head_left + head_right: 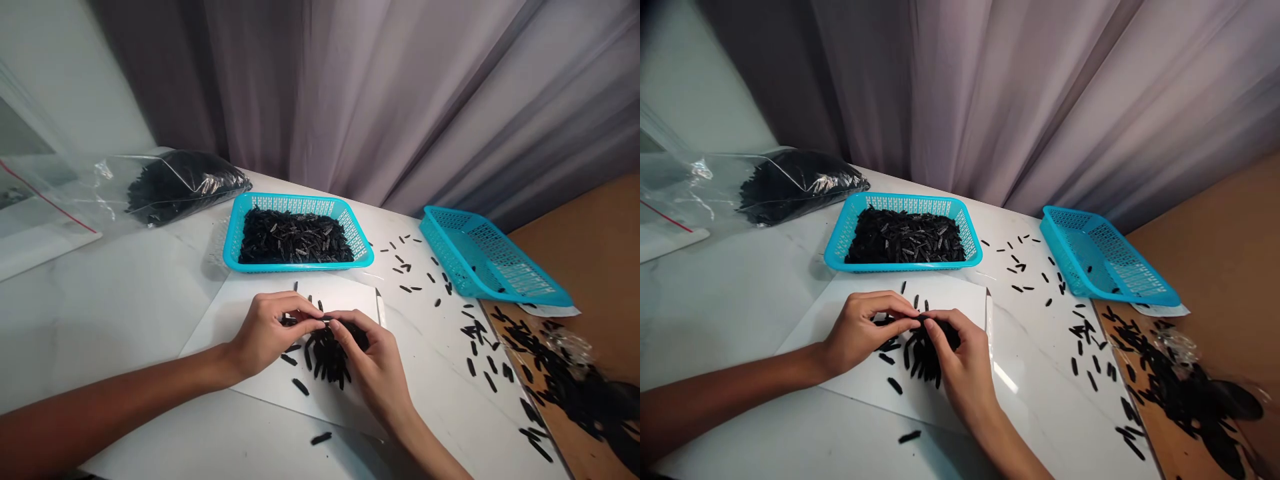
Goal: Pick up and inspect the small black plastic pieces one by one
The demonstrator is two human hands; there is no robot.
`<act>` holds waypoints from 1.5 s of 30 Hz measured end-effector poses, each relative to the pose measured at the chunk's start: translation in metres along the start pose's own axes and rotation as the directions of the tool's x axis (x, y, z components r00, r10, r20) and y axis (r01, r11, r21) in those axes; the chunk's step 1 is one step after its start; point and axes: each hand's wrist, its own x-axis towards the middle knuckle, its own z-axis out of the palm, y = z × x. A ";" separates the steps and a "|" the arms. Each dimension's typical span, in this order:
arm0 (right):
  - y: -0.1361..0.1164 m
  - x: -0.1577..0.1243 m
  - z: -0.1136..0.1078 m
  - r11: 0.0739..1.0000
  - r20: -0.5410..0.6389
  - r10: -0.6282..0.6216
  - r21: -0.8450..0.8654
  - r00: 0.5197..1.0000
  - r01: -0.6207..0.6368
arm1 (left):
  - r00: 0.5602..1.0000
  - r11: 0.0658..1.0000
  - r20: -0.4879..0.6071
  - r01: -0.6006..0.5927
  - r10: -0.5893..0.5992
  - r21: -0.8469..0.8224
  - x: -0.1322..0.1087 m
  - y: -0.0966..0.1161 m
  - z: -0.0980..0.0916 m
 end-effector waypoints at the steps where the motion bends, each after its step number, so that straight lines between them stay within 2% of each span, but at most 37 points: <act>1: 0.001 0.000 0.000 1.000 -0.004 -0.014 -0.007 1.000 0.014 | 1.000 1.000 0.003 0.005 -0.005 -0.003 0.000 0.000 0.000; 9: 0.003 -0.003 -0.003 0.972 -0.050 -0.197 -0.144 0.979 0.188 | 0.997 0.998 -0.027 0.067 -0.067 -0.001 0.001 0.005 -0.001; 16: 0.004 -0.005 -0.002 0.914 -0.055 -0.357 -0.228 0.932 0.336 | 1.000 1.000 -0.004 -0.018 0.018 -0.001 0.000 0.006 0.000; 19: 0.004 -0.005 -0.002 0.898 -0.060 -0.388 -0.250 0.920 0.362 | 0.999 0.998 0.000 -0.053 0.053 0.025 0.000 0.008 -0.001; 22: 0.004 -0.004 -0.002 0.897 -0.073 -0.388 -0.260 0.919 0.358 | 0.977 0.967 0.012 -0.212 0.213 0.141 0.010 0.005 -0.011; 24: 0.004 -0.004 -0.002 0.901 -0.083 -0.376 -0.265 0.923 0.343 | 0.927 0.885 0.017 -0.363 0.375 0.290 0.023 -0.001 -0.025; 25: 0.004 -0.004 -0.002 0.903 -0.086 -0.370 -0.268 0.925 0.336 | 0.908 0.838 -0.002 -0.386 0.419 0.385 0.031 -0.006 -0.034; 27: 0.005 -0.004 -0.002 0.908 -0.083 -0.354 -0.271 0.931 0.321 | 0.899 0.768 -0.055 -0.338 0.434 0.544 0.046 -0.016 -0.049; 29: 0.005 -0.005 -0.002 0.911 -0.072 -0.344 -0.268 0.936 0.314 | 0.918 0.767 -0.100 -0.257 0.384 0.587 0.055 -0.021 -0.060; 32: 0.004 -0.005 -0.001 0.913 -0.062 -0.339 -0.264 0.939 0.312 | 0.925 0.813 -0.139 -0.231 0.354 0.534 0.056 -0.015 -0.060; 36: 0.000 -0.005 -0.001 0.919 -0.079 -0.334 -0.248 0.939 0.306 | 0.898 0.836 -0.072 -0.372 0.434 0.404 0.042 0.011 -0.044; 39: -0.003 -0.008 -0.001 0.910 -0.117 -0.357 -0.266 0.927 0.317 | 0.896 0.853 0.002 -0.424 0.445 0.305 0.031 0.026 -0.034; 45: -0.008 -0.018 -0.002 0.856 -0.139 -0.460 -0.332 0.877 0.396 | 0.929 0.913 0.069 -0.371 0.364 0.172 0.019 0.034 -0.025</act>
